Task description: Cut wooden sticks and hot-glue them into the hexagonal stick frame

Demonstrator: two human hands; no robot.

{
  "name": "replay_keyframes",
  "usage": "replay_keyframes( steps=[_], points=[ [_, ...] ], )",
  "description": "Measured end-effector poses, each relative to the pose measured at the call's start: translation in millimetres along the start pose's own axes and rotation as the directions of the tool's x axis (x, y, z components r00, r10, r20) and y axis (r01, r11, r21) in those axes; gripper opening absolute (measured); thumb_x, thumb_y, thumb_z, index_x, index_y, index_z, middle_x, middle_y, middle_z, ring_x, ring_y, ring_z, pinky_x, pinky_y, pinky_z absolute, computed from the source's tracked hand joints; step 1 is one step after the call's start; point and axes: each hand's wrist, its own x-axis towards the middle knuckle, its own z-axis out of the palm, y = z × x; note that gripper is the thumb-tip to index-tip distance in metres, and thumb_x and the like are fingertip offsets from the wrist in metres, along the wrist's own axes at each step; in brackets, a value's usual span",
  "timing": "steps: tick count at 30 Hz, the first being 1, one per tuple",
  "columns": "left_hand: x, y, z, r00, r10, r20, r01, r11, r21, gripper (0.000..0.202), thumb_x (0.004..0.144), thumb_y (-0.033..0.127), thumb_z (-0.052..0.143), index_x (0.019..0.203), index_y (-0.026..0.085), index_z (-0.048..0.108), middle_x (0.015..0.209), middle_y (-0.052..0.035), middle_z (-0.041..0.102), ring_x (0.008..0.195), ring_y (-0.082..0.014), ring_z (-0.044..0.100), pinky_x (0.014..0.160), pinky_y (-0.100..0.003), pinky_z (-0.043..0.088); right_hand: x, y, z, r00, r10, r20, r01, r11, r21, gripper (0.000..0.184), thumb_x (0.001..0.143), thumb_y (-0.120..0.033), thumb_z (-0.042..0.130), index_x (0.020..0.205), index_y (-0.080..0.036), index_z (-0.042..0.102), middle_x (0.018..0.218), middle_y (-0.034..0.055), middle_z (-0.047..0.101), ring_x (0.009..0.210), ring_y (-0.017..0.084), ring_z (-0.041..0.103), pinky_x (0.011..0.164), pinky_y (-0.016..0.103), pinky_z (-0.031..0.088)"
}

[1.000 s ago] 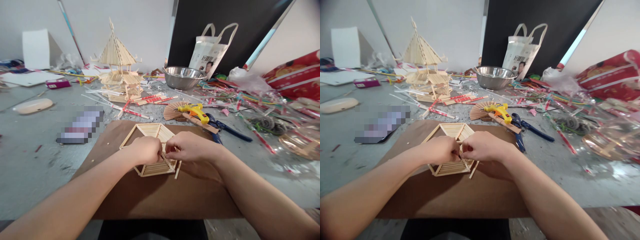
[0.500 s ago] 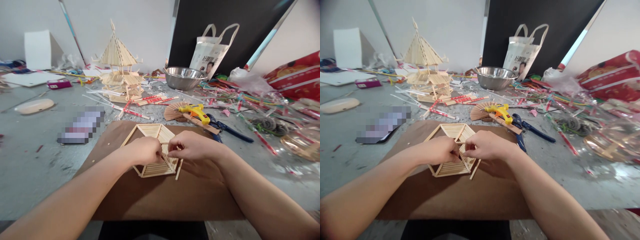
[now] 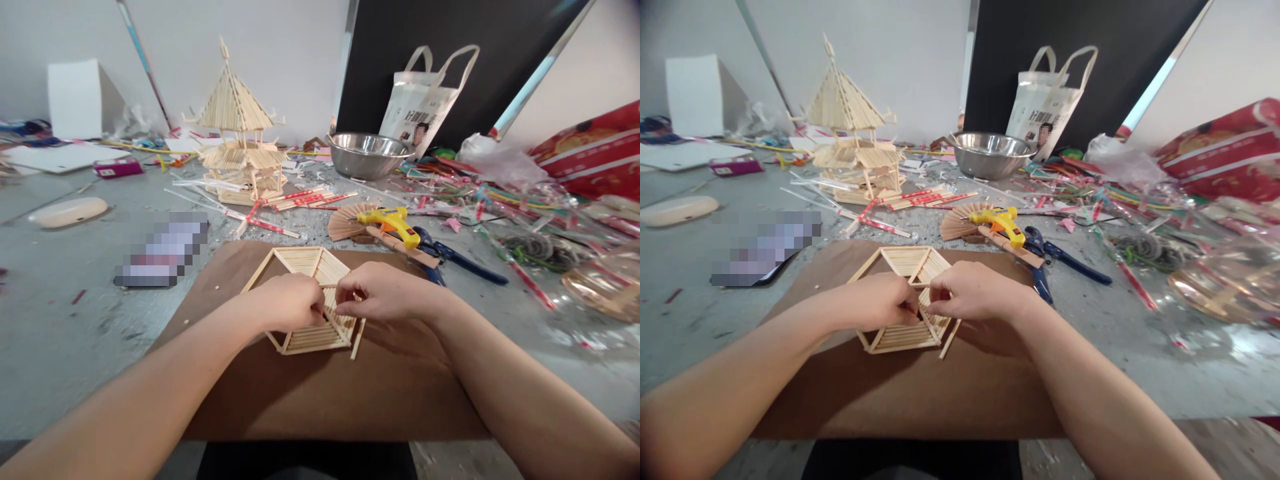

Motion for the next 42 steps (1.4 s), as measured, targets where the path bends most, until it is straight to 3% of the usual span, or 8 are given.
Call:
replay_keyframes(
  steps=[25, 33, 42],
  points=[
    [-2.4, 6.8, -0.6, 0.999, -0.040, -0.012, 0.042, 0.992, 0.117, 0.023, 0.066, 0.031, 0.045, 0.076, 0.025, 0.065, 0.076, -0.0047, 0.064, 0.066, -0.0189, 0.055, 0.056, -0.027, 0.037, 2.6, -2.4, 2.1, 0.999, -0.021, 0.026, 0.022, 1.000, -0.016, 0.020, 0.072, -0.032, 0.048, 0.075, -0.020, 0.063, 0.070, -0.0002, 0.064, 0.061, 0.010, 0.053, 0.055, 0.020, 0.031],
    [-1.3, -0.9, 2.1, 1.000, -0.022, 0.009, 0.021, 0.998, 0.064, 0.027, 0.068, 0.037, 0.045, 0.081, 0.026, 0.066, 0.078, -0.0043, 0.064, 0.063, -0.0168, 0.055, 0.055, -0.026, 0.037, 3.3, -3.6, 3.6, 0.998, -0.004, 0.065, 0.006, 1.000, -0.026, 0.022, 0.073, -0.034, 0.048, 0.078, -0.021, 0.065, 0.072, 0.0001, 0.065, 0.063, 0.011, 0.055, 0.056, 0.020, 0.033],
    [-3.0, 5.8, -0.2, 0.997, -0.075, -0.005, 0.075, 0.994, 0.079, 0.026, 0.067, 0.037, 0.046, 0.077, 0.024, 0.065, 0.077, -0.0062, 0.065, 0.066, -0.0189, 0.058, 0.057, -0.027, 0.039, 3.5, -4.6, 6.4, 0.997, -0.010, 0.081, 0.013, 0.999, -0.030, 0.019, 0.070, -0.031, 0.049, 0.078, -0.023, 0.064, 0.071, -0.0018, 0.065, 0.062, 0.010, 0.054, 0.055, 0.020, 0.032]
  ],
)
